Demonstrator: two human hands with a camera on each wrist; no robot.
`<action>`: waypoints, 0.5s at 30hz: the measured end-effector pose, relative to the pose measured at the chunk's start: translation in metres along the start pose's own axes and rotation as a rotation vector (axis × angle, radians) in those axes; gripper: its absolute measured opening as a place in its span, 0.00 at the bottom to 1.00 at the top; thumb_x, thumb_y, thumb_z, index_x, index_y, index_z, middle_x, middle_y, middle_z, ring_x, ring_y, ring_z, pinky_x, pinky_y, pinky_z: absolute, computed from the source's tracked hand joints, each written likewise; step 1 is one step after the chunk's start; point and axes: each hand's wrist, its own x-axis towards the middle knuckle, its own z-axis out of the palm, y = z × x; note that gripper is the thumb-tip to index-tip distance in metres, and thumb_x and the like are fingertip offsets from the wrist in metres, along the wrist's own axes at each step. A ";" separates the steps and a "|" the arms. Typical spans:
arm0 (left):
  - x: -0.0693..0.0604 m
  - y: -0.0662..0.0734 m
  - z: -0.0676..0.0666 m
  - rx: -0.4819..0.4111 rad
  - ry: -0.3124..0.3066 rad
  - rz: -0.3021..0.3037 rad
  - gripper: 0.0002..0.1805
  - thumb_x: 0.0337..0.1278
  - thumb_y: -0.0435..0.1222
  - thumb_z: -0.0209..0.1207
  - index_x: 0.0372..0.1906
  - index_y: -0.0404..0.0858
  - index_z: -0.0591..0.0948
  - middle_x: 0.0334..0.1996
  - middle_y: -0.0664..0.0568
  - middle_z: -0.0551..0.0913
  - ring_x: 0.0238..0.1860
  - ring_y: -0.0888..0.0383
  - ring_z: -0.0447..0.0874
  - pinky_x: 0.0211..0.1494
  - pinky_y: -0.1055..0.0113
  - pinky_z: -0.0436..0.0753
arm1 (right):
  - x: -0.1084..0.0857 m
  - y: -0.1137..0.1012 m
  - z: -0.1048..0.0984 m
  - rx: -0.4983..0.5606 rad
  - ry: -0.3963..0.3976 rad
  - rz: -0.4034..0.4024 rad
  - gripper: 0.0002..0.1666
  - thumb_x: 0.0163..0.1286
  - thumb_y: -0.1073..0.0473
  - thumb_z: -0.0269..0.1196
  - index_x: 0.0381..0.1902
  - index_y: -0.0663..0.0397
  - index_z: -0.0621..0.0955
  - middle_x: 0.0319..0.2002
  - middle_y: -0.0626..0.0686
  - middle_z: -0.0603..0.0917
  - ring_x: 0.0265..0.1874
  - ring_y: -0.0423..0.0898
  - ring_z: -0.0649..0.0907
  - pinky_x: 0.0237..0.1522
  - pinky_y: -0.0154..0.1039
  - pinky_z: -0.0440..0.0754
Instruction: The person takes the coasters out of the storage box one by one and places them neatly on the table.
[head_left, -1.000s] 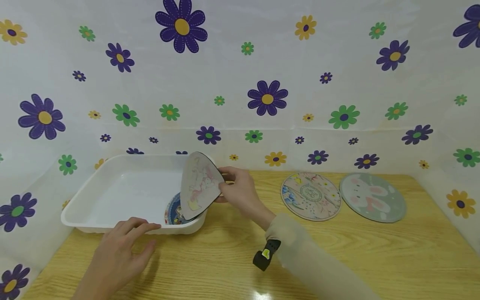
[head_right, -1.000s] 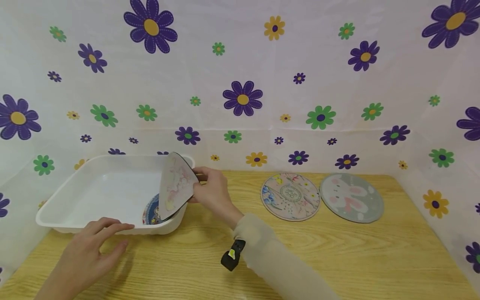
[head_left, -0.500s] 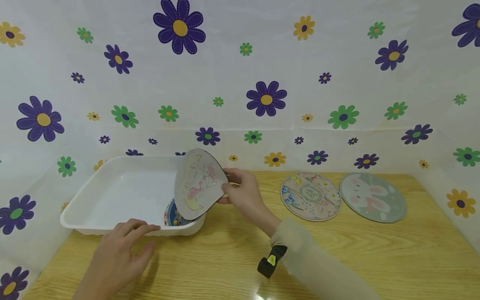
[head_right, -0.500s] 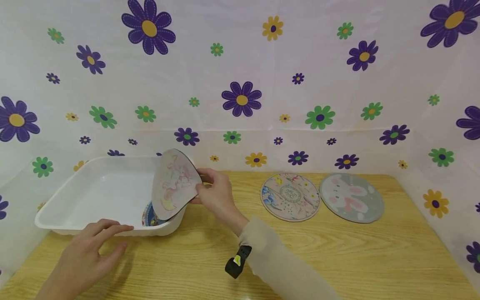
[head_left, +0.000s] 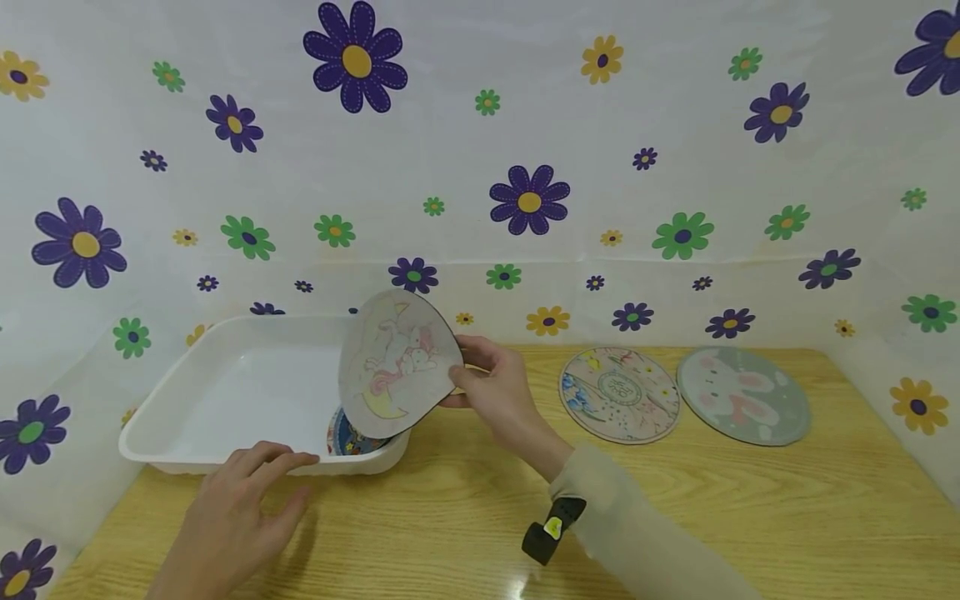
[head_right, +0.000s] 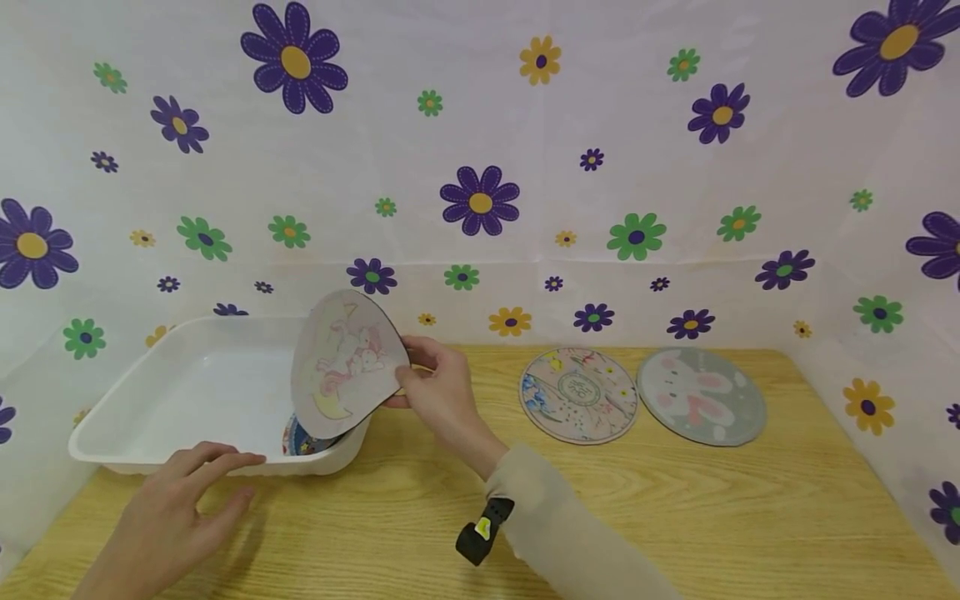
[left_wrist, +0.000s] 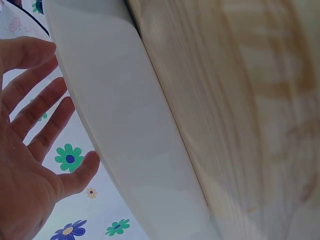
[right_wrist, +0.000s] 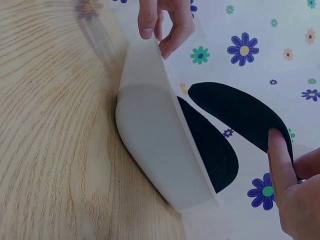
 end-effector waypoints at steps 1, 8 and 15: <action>0.000 0.000 0.000 0.000 0.001 0.002 0.19 0.39 0.33 0.74 0.43 0.49 0.88 0.38 0.59 0.84 0.37 0.54 0.82 0.37 0.55 0.80 | -0.001 0.000 0.000 0.008 0.002 0.004 0.25 0.72 0.74 0.57 0.66 0.60 0.78 0.57 0.65 0.83 0.38 0.43 0.88 0.36 0.38 0.89; -0.001 0.001 -0.001 0.008 0.004 0.000 0.19 0.39 0.33 0.74 0.43 0.48 0.88 0.38 0.59 0.84 0.38 0.54 0.82 0.38 0.54 0.80 | -0.003 -0.003 -0.006 0.042 0.018 0.004 0.25 0.72 0.73 0.58 0.65 0.58 0.79 0.58 0.64 0.83 0.39 0.42 0.88 0.37 0.39 0.89; -0.001 -0.001 -0.001 0.009 0.004 0.012 0.19 0.39 0.33 0.74 0.43 0.47 0.88 0.38 0.59 0.84 0.37 0.55 0.81 0.38 0.57 0.79 | -0.003 -0.004 -0.016 0.047 0.053 -0.010 0.24 0.73 0.74 0.58 0.65 0.58 0.79 0.58 0.64 0.83 0.38 0.43 0.88 0.37 0.38 0.89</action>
